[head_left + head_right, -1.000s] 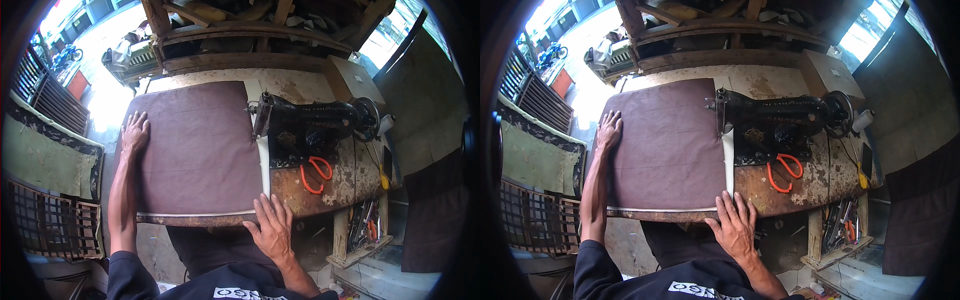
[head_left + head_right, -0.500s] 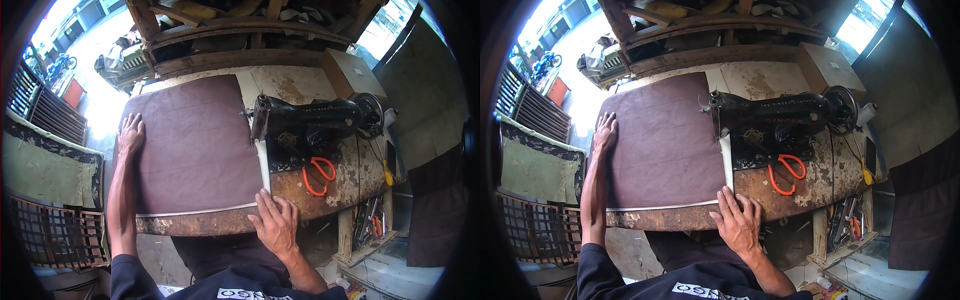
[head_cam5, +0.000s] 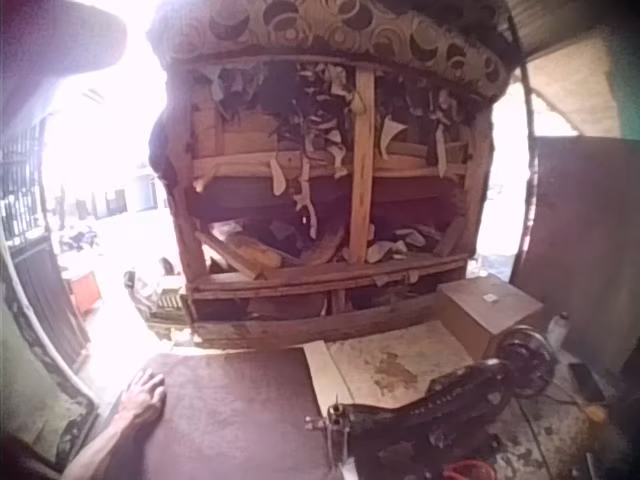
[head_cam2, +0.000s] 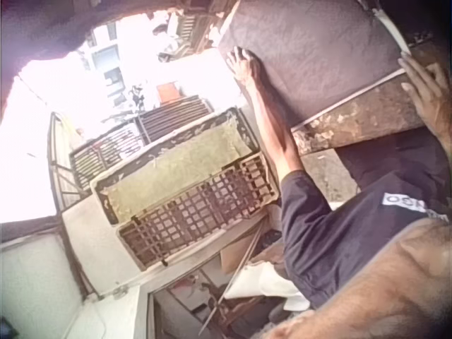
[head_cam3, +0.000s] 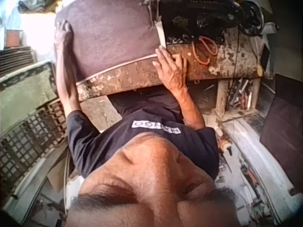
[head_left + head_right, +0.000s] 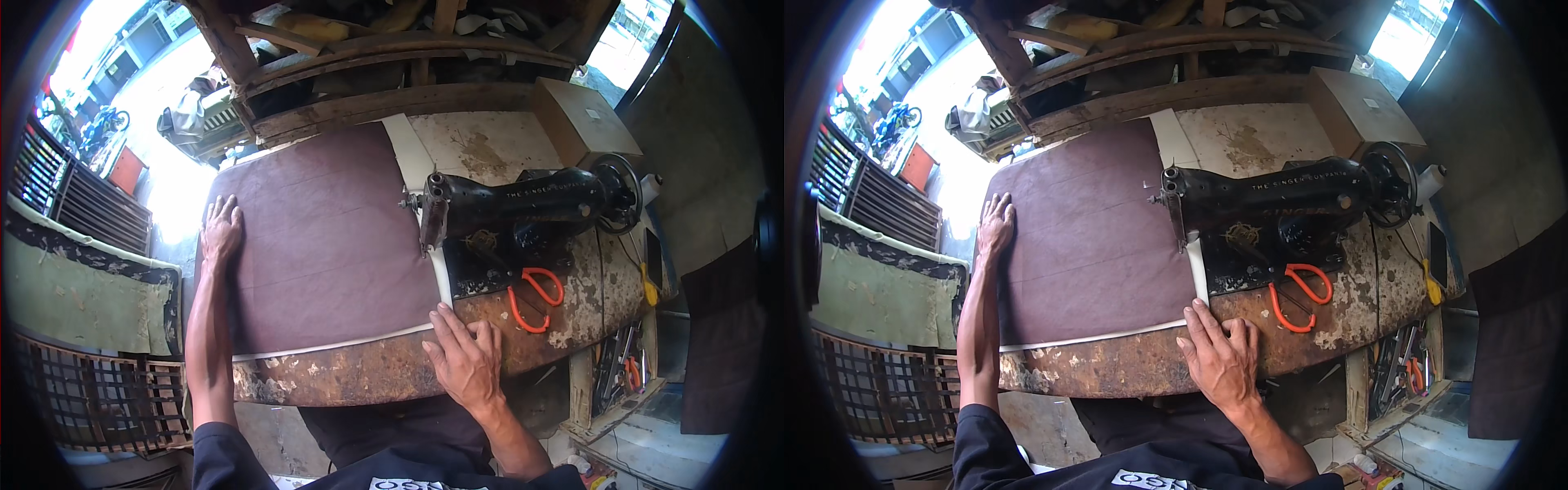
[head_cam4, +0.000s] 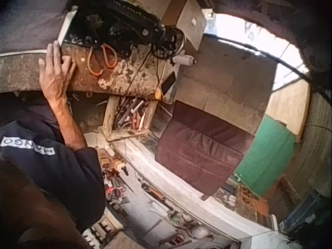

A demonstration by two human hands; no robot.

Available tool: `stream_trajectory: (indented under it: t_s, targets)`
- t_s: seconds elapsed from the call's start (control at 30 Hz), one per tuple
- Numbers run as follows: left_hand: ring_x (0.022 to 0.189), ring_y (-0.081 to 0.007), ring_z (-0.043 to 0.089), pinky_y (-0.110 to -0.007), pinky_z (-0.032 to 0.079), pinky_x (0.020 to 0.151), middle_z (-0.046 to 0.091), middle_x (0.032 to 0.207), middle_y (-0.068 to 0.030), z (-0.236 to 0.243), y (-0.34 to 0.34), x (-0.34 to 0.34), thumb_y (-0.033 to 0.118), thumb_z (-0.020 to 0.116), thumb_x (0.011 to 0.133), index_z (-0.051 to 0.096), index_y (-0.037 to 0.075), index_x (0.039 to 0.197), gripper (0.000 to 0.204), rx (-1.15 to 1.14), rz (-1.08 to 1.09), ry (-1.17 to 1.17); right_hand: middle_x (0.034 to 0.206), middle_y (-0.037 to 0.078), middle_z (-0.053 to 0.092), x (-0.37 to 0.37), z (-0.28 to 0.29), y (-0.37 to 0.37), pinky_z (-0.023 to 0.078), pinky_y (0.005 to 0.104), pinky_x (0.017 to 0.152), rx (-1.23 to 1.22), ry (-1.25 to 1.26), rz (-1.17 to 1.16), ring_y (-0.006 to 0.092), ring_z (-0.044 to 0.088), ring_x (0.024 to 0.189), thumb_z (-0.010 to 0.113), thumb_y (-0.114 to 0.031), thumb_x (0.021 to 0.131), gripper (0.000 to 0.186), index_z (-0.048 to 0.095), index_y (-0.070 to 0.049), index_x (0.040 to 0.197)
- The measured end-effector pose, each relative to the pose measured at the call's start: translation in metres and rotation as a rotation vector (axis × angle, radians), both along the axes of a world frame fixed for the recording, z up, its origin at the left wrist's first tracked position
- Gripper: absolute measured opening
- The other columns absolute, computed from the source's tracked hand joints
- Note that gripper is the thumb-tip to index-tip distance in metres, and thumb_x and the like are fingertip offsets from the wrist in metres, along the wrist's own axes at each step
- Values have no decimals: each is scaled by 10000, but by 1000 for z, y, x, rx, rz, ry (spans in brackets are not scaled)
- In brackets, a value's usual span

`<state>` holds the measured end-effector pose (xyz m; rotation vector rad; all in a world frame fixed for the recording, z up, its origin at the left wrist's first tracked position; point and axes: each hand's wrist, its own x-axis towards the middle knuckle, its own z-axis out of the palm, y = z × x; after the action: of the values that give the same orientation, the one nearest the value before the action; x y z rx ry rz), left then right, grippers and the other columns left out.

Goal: The person stitches together segments of brown fabric using a sewing machine, trims the excess fabric with scissors, and then aligns the fabric over a piece of white padding.

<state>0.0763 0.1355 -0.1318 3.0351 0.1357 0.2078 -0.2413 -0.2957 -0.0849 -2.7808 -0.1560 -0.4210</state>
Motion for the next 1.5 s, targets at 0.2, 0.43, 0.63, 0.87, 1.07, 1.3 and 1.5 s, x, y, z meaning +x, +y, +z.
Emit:
stream_trajectory:
  t_s: [0.2,0.43,0.63,0.87,1.07,1.3,1.5]
  targets:
    - [1524,-349,335,-481,255,1249,388,1643,-136,0,12,12,397,457,1053,527,198,1515,508,26,-13,-33,1464,-22,613,15,0,1,433,414,928,-4,7,17,216,515,844,709,-307,923,454,694,-112,1334]
    - [1512,-356,354,-475,286,1239,407,1628,-143,-7,-5,35,386,460,1055,538,199,1505,493,5,-27,-50,1485,-14,596,24,-10,-1,430,440,967,-38,-12,-18,223,559,889,713,-297,916,480,677,-118,1359]
    - [1503,-367,364,-470,300,1235,421,1617,-149,1,0,40,378,459,1054,544,199,1498,487,-1,-5,-62,1488,-8,596,38,-13,2,433,425,956,-27,-40,-28,207,572,819,718,-299,911,482,678,-119,1356]
    - [1503,-369,362,-471,299,1235,422,1617,-150,-4,1,56,371,454,1053,541,198,1501,488,8,7,-59,1488,30,597,47,-13,2,437,405,932,-6,-45,-64,202,602,731,716,-276,911,469,682,-114,1349]
    - [1500,-372,364,-464,295,1239,427,1613,-152,3,2,63,367,461,1048,544,187,1498,492,-10,16,-65,1485,106,593,49,-15,1,437,417,951,19,-50,-57,207,650,737,720,-276,904,466,685,-86,1328]
    - [1505,-363,360,-446,284,1247,428,1614,-148,1,-5,80,361,460,1046,554,175,1492,492,-31,14,-70,1471,121,604,49,-16,-1,435,416,955,21,-39,-61,205,675,753,721,-276,908,453,689,-57,1302]
    - [1508,-360,356,-445,287,1247,423,1617,-151,5,-8,84,359,461,1046,552,185,1495,490,-38,17,-63,1459,117,614,49,-12,-2,433,410,955,37,-34,-68,200,677,749,720,-280,914,438,697,-61,1293]
